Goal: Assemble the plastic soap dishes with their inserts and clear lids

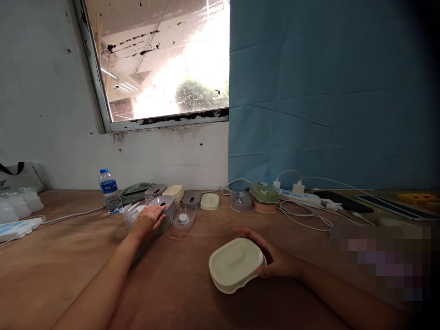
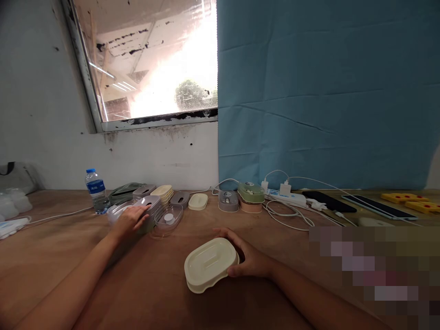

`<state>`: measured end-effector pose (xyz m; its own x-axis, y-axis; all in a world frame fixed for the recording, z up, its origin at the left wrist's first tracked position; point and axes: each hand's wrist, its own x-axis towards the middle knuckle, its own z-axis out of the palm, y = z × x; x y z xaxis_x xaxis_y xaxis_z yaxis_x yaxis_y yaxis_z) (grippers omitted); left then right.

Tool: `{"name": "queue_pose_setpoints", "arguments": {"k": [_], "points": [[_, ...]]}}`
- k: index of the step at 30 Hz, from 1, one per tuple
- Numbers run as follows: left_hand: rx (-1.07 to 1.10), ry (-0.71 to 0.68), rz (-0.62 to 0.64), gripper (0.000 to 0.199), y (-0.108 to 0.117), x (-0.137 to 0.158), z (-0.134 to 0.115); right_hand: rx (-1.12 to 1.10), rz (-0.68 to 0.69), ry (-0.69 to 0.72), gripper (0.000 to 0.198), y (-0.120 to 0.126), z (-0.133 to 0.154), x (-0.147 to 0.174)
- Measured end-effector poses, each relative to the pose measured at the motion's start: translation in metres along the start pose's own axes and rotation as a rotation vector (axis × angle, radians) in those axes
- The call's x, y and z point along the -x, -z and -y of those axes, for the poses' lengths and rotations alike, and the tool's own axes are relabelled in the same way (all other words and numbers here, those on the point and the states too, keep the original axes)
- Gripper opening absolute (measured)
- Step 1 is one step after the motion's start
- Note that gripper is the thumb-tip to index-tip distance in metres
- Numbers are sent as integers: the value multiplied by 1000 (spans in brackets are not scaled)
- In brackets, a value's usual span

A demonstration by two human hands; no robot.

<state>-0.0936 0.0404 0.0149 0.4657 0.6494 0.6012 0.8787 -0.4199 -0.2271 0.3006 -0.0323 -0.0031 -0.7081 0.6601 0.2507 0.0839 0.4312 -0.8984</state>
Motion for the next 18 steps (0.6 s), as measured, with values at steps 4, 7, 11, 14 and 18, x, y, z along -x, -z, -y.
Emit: {"name": "queue_pose_setpoints", "arguments": {"k": [4, 7, 11, 14, 18], "points": [[34, 14, 25, 36, 1, 1, 0, -3, 3, -7, 86, 0, 2, 0], [58, 32, 35, 36, 2, 1, -1, 24, 6, -8, 79, 0, 4, 0], [92, 44, 31, 36, 4, 1, -2, 257, -31, 33, 58, 2, 4, 0], [117, 51, 27, 35, 3, 2, -1, 447, -109, -3, 53, 2, 0, 0], [142, 57, 11, 37, 2, 3, -1, 644, -190, -116, 54, 0, -6, -1]]}}
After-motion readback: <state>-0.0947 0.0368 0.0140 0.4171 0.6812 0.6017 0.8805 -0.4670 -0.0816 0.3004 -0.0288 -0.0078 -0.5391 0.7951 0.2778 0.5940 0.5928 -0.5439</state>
